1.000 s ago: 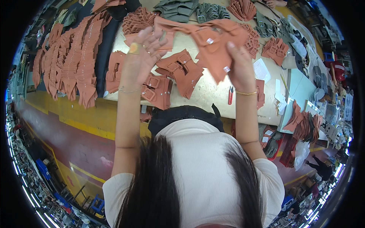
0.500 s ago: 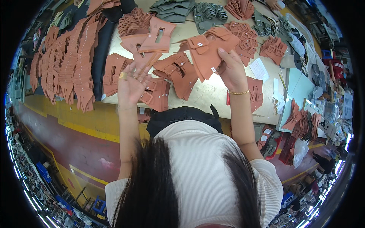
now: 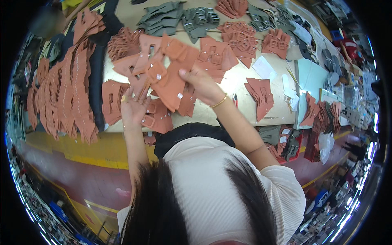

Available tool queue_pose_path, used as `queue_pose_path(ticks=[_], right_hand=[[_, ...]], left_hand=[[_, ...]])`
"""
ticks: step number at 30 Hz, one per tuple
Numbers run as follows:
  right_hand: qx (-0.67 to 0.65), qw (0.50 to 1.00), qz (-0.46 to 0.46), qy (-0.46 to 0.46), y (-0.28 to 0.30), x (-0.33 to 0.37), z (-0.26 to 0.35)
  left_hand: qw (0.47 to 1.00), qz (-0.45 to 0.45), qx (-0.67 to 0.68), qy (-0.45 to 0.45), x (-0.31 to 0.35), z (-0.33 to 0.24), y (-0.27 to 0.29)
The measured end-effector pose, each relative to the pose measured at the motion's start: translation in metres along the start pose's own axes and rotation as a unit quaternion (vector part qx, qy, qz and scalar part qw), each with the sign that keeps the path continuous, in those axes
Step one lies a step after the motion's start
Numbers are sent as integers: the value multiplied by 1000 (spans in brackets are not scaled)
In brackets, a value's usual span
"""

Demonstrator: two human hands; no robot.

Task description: The person sorts and stacks reddish-brown leather pieces with buckle cutouts on a worktable. They repeatedly pick up pieces, align them, and place them into neat piles, occasionally moving stacks into a red basket. Other workers are visible in the background.

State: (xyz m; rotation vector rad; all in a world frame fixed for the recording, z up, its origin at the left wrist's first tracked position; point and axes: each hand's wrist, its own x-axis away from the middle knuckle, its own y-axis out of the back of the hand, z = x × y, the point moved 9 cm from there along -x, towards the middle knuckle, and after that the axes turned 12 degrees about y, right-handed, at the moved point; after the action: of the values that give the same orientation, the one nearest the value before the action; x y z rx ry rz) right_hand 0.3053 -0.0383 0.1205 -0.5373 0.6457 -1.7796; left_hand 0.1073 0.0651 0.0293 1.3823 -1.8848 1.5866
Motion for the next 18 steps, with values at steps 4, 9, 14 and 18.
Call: queue_pose_path(ticks=[4, 9, 14, 18], right_hand=[[-15, 985, -114, -126, 64, 36, -83], [126, 942, -150, -272, 137, 68, -157], [318, 897, -64, -300, 191, 67, -149], [575, 771, -255, -100, 275, 38, -56]], left_hand=[[995, -69, -38, 65, -39, 33, 21], [981, -73, -56, 169, -71, 95, 19], [985, -53, -79, 145, -70, 107, 1], [984, -59, -84, 142, -66, 105, 3]])
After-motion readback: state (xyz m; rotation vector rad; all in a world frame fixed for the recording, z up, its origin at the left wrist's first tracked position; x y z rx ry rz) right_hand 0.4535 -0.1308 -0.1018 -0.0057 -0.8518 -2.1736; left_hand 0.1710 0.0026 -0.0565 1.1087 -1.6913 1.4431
